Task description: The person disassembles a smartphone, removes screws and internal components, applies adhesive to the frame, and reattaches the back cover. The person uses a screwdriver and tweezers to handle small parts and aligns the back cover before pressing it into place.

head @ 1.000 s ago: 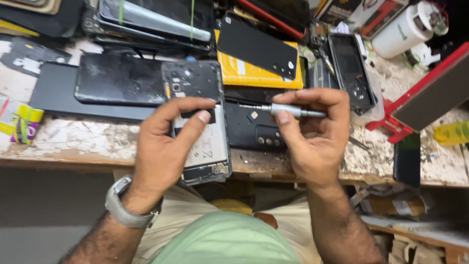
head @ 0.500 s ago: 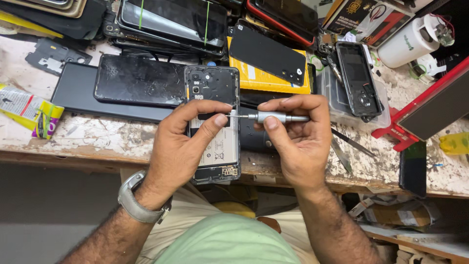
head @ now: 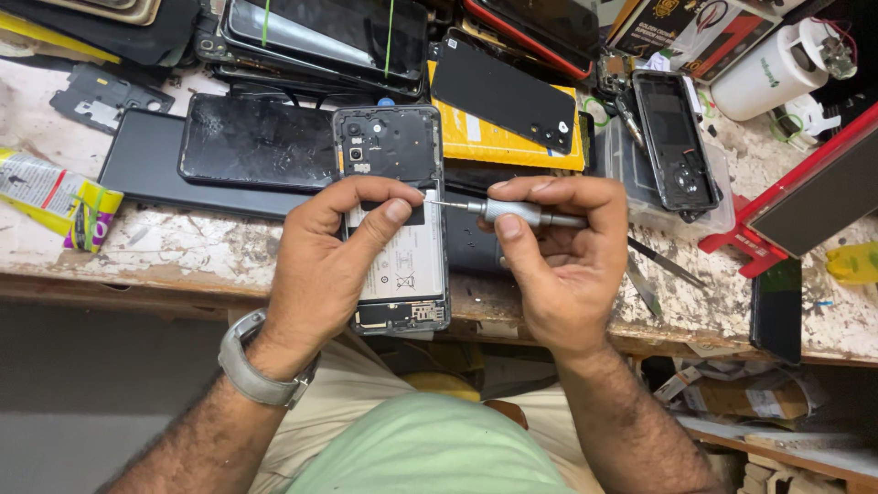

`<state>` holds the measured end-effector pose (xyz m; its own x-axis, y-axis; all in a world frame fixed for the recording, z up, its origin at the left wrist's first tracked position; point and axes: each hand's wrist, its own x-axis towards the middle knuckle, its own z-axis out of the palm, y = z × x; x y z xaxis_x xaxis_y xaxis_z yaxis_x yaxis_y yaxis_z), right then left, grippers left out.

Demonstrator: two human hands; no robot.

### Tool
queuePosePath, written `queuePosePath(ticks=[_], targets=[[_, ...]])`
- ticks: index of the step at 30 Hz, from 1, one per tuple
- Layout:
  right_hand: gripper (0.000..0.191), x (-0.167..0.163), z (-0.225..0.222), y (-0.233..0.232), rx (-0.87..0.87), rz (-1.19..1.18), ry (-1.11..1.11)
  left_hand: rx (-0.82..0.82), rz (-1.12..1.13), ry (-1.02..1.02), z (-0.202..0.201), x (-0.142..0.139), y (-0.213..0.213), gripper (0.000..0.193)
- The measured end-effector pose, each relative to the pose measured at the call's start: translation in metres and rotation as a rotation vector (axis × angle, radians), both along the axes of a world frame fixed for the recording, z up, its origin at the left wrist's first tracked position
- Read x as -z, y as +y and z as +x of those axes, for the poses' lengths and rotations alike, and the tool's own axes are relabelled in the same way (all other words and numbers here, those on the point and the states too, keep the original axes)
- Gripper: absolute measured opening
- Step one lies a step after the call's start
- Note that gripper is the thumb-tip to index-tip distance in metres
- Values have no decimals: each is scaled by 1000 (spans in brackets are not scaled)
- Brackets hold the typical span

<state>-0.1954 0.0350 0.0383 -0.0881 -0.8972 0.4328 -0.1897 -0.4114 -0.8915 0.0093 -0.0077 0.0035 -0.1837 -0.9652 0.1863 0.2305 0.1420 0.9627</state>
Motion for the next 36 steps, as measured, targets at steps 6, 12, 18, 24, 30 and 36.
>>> queuePosePath(ticks=[6,12,18,24,30,36], targets=[[33,1,5,4,-89,-196,212,20,85,33,-1,0,1,21],[38,0,6,0,-117,-238,276,9,-24,2,-1,5,1,24],[39,-1,7,0,-130,-227,289,26,-45,-7,-2,6,1,24],[37,-4,6,0,-136,-247,332,21,-2,-14,-2,2,1,22],[38,-8,7,-1,-104,-277,390,15,5,-38,-3,4,1,22],[38,-5,3,-3,-129,-259,291,13,-9,-67,-2,2,1,31]])
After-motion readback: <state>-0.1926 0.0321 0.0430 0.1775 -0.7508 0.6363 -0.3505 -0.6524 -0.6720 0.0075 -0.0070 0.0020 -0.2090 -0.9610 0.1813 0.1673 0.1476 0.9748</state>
